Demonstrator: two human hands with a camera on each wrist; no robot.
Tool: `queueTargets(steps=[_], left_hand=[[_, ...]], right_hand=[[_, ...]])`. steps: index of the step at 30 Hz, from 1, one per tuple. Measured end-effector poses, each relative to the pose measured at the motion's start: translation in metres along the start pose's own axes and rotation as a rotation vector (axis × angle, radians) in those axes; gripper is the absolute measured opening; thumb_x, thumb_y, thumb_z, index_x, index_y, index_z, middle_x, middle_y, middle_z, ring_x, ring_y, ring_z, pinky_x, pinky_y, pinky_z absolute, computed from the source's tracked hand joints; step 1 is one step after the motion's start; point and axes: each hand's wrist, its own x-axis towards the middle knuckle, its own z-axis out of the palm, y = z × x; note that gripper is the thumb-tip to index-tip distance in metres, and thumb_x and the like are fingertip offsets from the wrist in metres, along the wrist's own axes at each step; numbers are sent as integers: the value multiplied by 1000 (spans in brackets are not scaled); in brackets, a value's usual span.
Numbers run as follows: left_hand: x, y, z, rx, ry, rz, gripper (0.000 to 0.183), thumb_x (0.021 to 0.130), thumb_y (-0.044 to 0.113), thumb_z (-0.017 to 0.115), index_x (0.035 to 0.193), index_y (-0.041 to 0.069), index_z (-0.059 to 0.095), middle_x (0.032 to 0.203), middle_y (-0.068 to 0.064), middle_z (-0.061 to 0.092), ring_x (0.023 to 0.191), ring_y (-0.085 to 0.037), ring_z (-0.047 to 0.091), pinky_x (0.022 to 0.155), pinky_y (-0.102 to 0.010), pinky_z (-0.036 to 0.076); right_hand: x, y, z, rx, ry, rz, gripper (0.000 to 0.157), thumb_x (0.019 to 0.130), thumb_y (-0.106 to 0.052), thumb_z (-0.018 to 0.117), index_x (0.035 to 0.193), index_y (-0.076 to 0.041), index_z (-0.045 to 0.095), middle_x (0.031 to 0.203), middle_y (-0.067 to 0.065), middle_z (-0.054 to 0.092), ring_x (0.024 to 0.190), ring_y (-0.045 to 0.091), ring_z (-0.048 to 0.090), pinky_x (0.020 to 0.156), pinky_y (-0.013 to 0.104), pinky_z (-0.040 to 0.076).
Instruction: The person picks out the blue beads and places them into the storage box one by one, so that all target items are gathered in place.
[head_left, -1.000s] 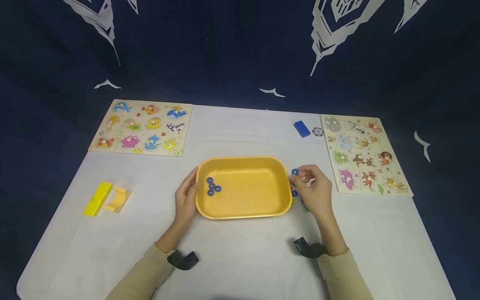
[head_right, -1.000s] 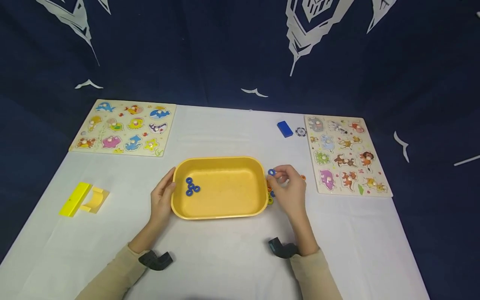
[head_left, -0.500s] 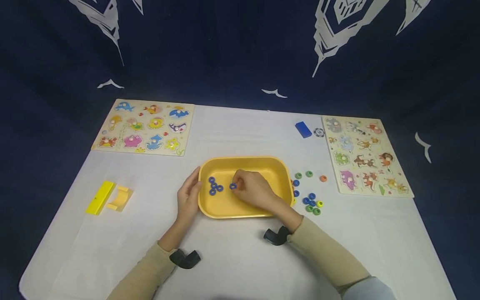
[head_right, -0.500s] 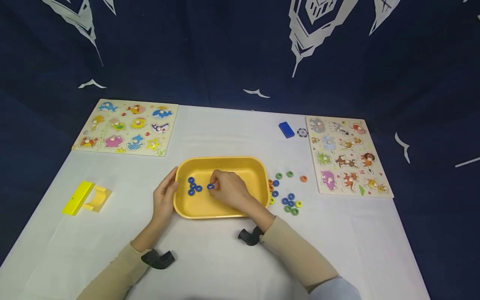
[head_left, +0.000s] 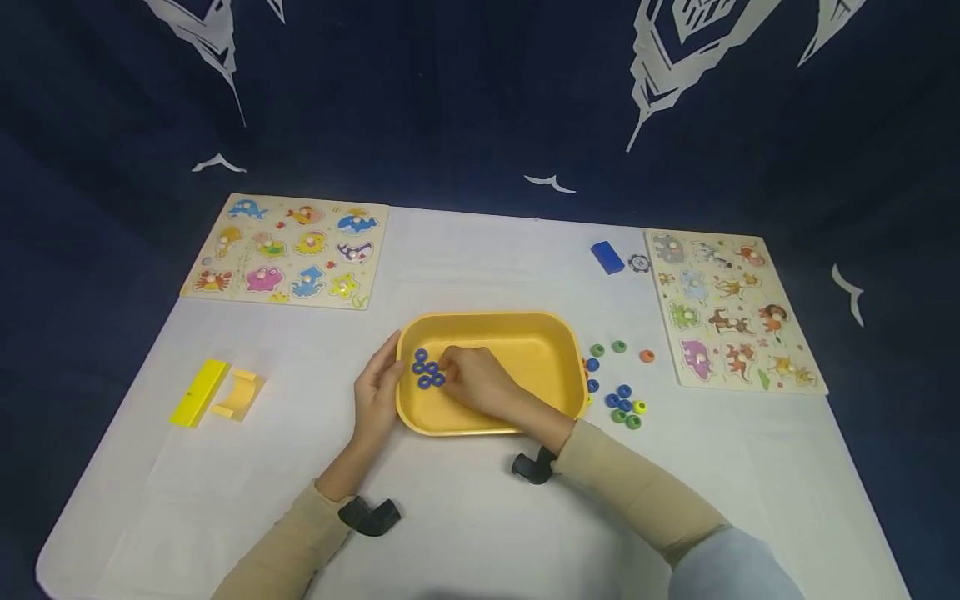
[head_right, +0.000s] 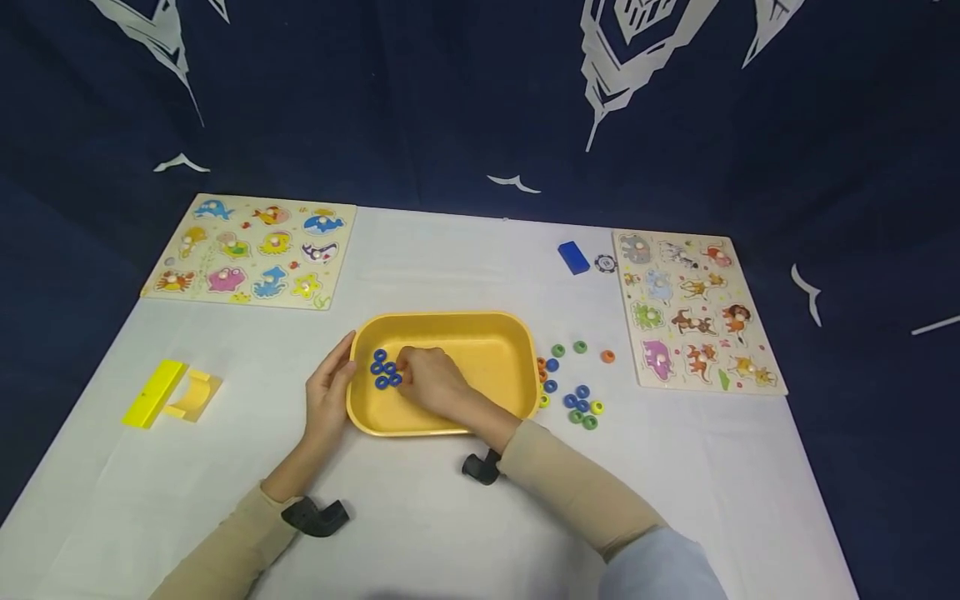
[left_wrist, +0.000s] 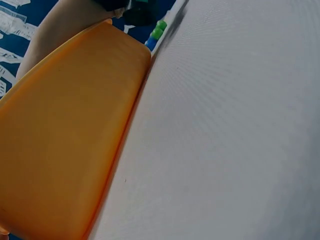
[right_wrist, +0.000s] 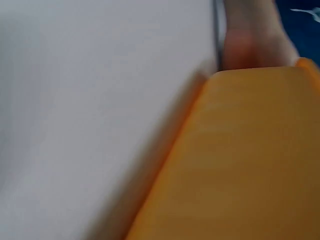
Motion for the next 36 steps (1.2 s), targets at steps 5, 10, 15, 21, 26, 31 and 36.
queueTargets(steps=[5,10,15,21,26,31,36], left_hand=[[0,1,0,3,6,-26,40,89,-2,42,129,-4,41,128,-19,47,108,-33,48,90,-15,44],[-1,3,0,24,-2,-28,40,90,0,42,130,-1,41,129,-16,47,108,-33,48,90,-16,45],[0,3,0,21,-3,-30,41,90,0,42,131,-1,40,131,-14,46,110,-33,47,91,-14,44],[-2,2,1,9,-10,-40,41,90,0,42,131,0,40,133,-12,44,114,-30,46,93,-15,43],[-2,-6,-1,-3,-20,-39,41,91,2,42,132,5,41,133,-10,44,113,-30,46,94,-26,45],[-1,-21,-3,-14,-18,-39,41,92,6,42,132,14,43,132,-5,46,111,-24,48,94,-28,45],[0,-27,-3,3,-13,-19,40,92,8,43,131,16,43,131,-3,47,109,-20,50,92,-22,46]], right_hand=[[-15,3,-12,131,132,-72,20,76,-13,66,95,-8,64,75,-5,63,68,4,56,61,17,48],[-48,22,-36,258,458,-177,19,77,-15,69,95,-10,65,76,-5,63,67,5,53,55,20,44],[-81,65,-58,280,750,-116,21,75,-11,70,95,-7,66,74,1,61,65,14,49,52,25,36],[-105,131,-61,238,793,65,29,75,-17,71,102,-11,64,81,0,59,72,10,48,56,21,34],[-110,158,-52,208,752,134,31,76,-23,70,104,-11,63,82,1,58,74,11,48,57,18,36],[-110,155,-51,172,675,221,29,77,-21,69,104,-11,63,82,2,59,74,11,50,55,18,41],[-109,155,-51,148,601,266,30,77,-19,69,105,-12,63,85,3,60,79,13,50,61,19,44]])
